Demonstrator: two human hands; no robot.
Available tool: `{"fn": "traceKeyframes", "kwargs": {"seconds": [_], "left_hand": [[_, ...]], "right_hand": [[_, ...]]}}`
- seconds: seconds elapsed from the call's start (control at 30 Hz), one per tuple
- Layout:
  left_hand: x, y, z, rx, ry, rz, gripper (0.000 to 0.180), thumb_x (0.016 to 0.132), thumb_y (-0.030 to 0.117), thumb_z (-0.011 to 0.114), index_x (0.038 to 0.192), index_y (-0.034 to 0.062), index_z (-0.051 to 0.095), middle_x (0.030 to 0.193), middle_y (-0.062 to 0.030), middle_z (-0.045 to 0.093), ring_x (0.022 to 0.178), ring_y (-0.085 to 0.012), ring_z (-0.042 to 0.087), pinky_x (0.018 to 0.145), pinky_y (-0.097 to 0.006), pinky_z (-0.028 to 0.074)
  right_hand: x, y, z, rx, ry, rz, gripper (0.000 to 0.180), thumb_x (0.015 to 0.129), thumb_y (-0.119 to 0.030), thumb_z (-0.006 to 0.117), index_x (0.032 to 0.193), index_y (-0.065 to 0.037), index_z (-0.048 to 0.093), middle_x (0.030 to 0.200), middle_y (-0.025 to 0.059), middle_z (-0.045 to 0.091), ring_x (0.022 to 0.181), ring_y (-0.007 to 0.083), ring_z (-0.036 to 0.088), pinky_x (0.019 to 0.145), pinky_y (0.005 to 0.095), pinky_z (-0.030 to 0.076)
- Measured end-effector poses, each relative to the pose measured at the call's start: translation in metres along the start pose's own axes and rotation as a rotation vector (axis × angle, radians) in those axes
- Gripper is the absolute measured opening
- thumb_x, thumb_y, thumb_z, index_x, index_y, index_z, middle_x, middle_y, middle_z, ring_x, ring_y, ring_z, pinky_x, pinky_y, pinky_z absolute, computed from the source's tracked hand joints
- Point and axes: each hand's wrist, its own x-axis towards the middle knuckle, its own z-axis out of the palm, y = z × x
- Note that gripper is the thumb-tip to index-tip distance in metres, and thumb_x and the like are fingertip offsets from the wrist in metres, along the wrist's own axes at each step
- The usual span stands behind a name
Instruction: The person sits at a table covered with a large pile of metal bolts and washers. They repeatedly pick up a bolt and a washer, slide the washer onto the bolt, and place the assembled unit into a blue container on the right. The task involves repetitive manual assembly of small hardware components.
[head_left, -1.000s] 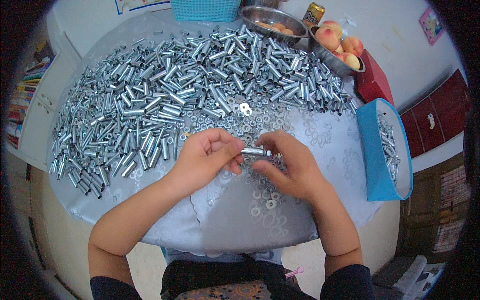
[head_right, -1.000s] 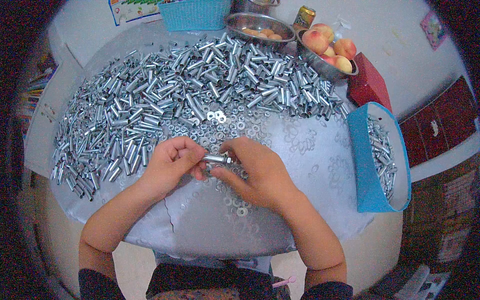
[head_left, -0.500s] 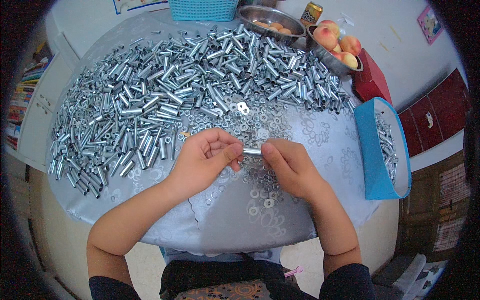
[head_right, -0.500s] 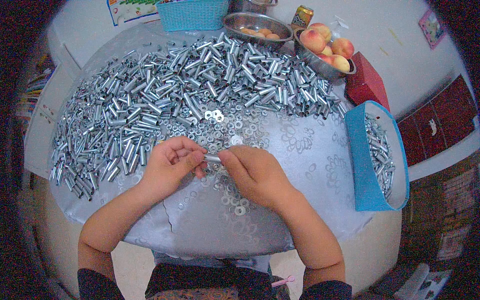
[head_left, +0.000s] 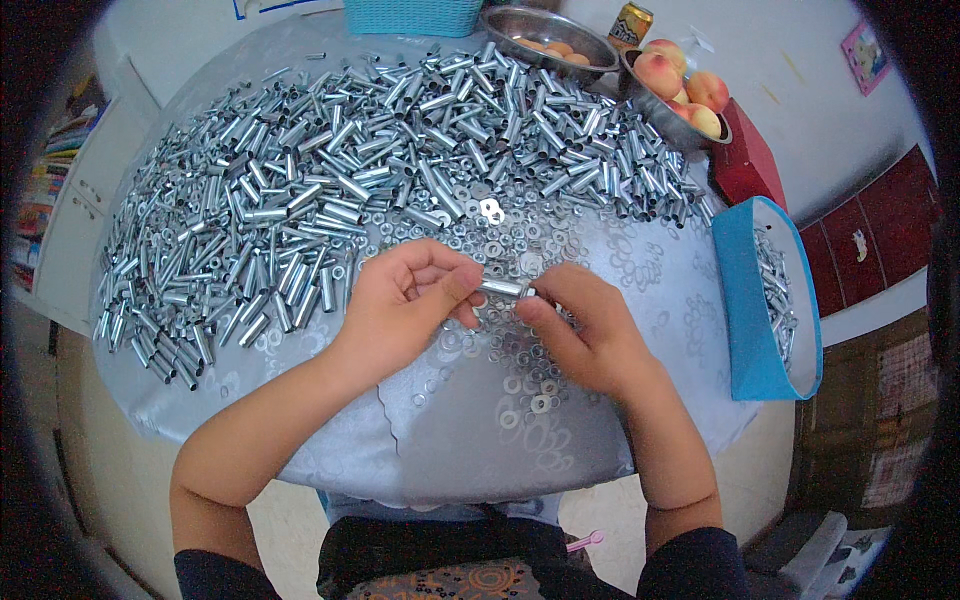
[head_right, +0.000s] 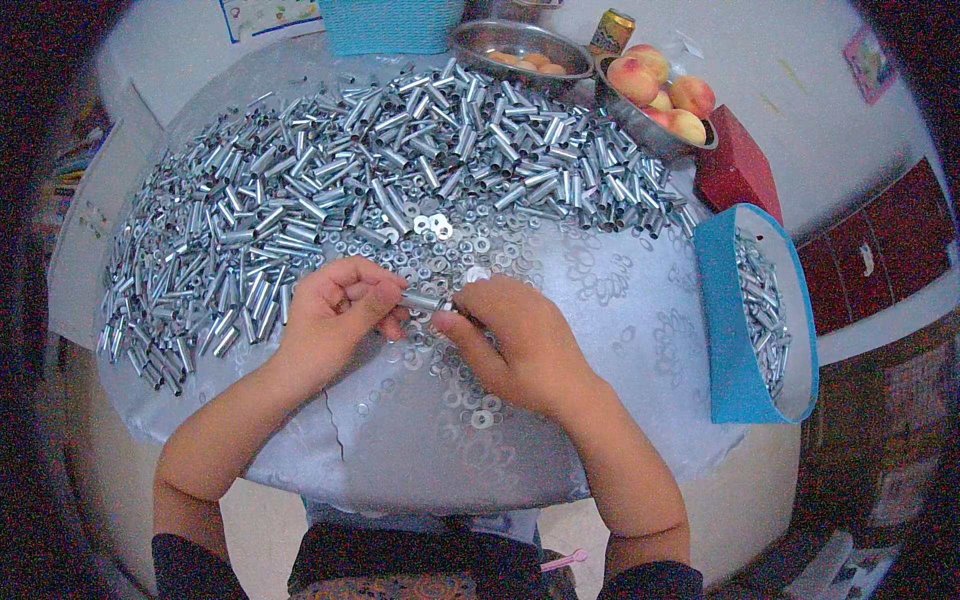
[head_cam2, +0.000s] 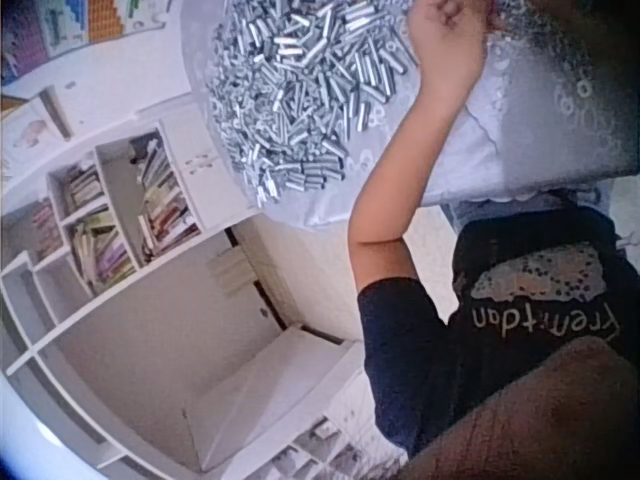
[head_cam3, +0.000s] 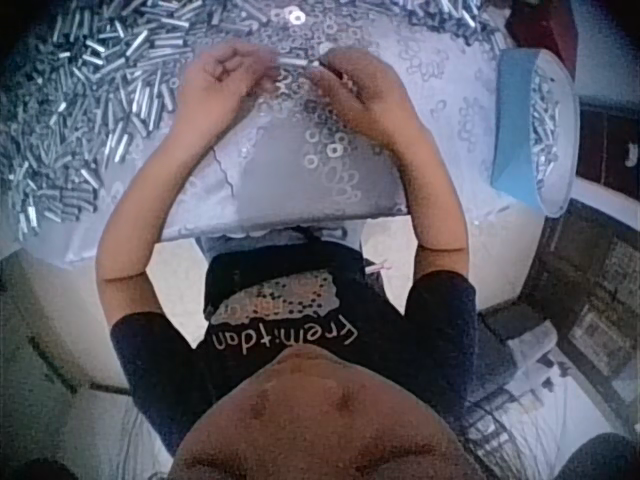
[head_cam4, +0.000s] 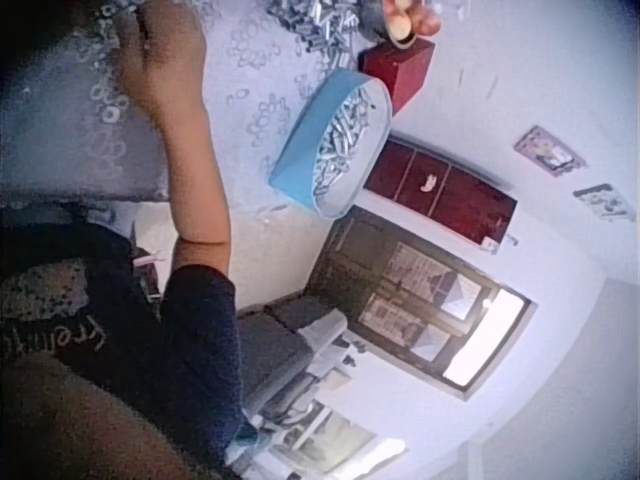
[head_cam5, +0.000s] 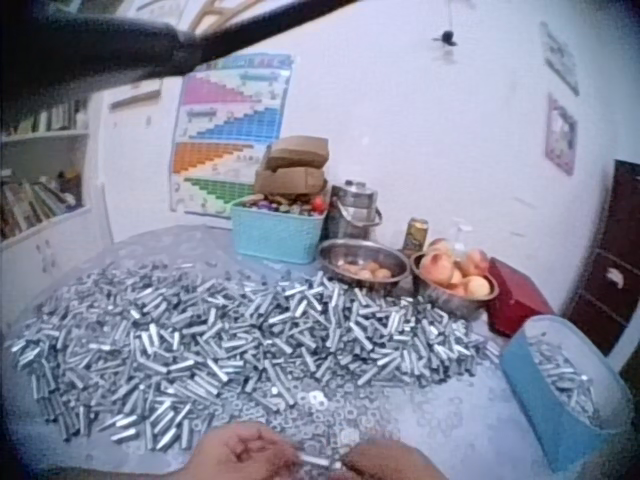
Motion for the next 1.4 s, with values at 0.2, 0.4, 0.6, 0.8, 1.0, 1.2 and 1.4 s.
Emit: {"fn": "traceKeyframes", "kwargs": {"seconds": [0.2, 0.4, 0.6, 0.8, 1.0, 1.2, 1.4], "left_hand": [[0.001, -0.001, 0.002, -0.027, -0.034, -0.007, 0.012, 0.084, 0.006, 0.054, 0.091, -0.0039, 0.054, 0.078, -0.0098, 0.060, 0.065, -0.0122, 0.059, 0.060, -0.021, 0.047], [-0.001, -0.003, 0.005, 0.024, -0.066, 0.002, 0.012, 0.083, 0.006, 0.055, 0.091, -0.0036, 0.054, 0.078, -0.0089, 0.060, 0.066, -0.0124, 0.059, 0.061, -0.023, 0.048], [0.001, -0.005, 0.000, 0.019, -0.061, -0.057, 0.012, 0.083, 0.004, 0.055, 0.091, -0.0044, 0.053, 0.080, -0.0097, 0.060, 0.069, -0.0141, 0.060, 0.063, -0.023, 0.048], [-0.003, -0.002, 0.007, 0.004, -0.065, -0.049, 0.011, 0.083, 0.003, 0.054, 0.091, -0.0046, 0.053, 0.080, -0.0103, 0.060, 0.069, -0.0151, 0.060, 0.062, -0.023, 0.048], [-0.002, -0.004, 0.002, 0.051, -0.052, 0.054, 0.010, 0.083, 0.002, 0.054, 0.092, -0.0032, 0.053, 0.080, -0.0092, 0.060, 0.070, -0.0144, 0.061, 0.061, -0.023, 0.047], [-0.007, -0.001, 0.006, 0.404, -0.027, 0.326, 0.011, 0.083, 0.005, 0.054, 0.091, -0.0025, 0.053, 0.077, -0.0079, 0.059, 0.070, -0.0107, 0.058, 0.063, -0.022, 0.045], [-0.008, 0.004, 0.004, 0.427, -0.055, 0.123, 0.029, 0.090, 0.027, 0.043, 0.083, 0.0008, 0.054, 0.066, -0.0023, 0.050, 0.058, -0.0099, 0.044, 0.057, -0.024, 0.037]], "right_hand": [[0.002, 0.003, 0.007, 0.061, 0.176, -0.159, 0.021, 0.081, -0.023, 0.055, 0.085, -0.003, 0.054, 0.075, 0.0142, 0.053, 0.070, 0.0310, 0.052, 0.060, 0.0363, 0.042], [-0.001, 0.001, 0.000, 0.074, -0.060, 0.105, 0.016, 0.081, -0.020, 0.054, 0.084, -0.004, 0.054, 0.071, 0.0142, 0.053, 0.069, 0.0320, 0.054, 0.060, 0.0380, 0.042], [0.002, 0.002, 0.005, -0.122, 0.194, -0.172, 0.015, 0.084, -0.019, 0.051, 0.084, -0.004, 0.053, 0.069, 0.0147, 0.054, 0.065, 0.0334, 0.054, 0.059, 0.0394, 0.043], [-0.002, -0.004, 0.004, 0.100, 0.096, 0.091, 0.016, 0.082, -0.020, 0.054, 0.088, -0.005, 0.052, 0.071, 0.0139, 0.056, 0.065, 0.0336, 0.054, 0.058, 0.0390, 0.044], [0.001, 0.003, 0.004, -0.175, 0.039, -0.128, 0.028, 0.086, -0.031, 0.049, 0.082, -0.004, 0.054, 0.069, 0.0135, 0.055, 0.063, 0.0286, 0.054, 0.057, 0.0356, 0.043], [-0.001, 0.002, 0.009, 0.353, -0.089, 0.290, 0.030, 0.087, -0.031, 0.047, 0.081, -0.003, 0.055, 0.072, 0.0149, 0.056, 0.069, 0.0320, 0.054, 0.060, 0.0372, 0.043], [0.001, -0.008, 0.010, -0.077, 0.056, -0.112, 0.023, 0.083, -0.025, 0.052, 0.096, -0.006, 0.052, 0.081, 0.0129, 0.056, 0.071, 0.0330, 0.054, 0.064, 0.0388, 0.044]]}}
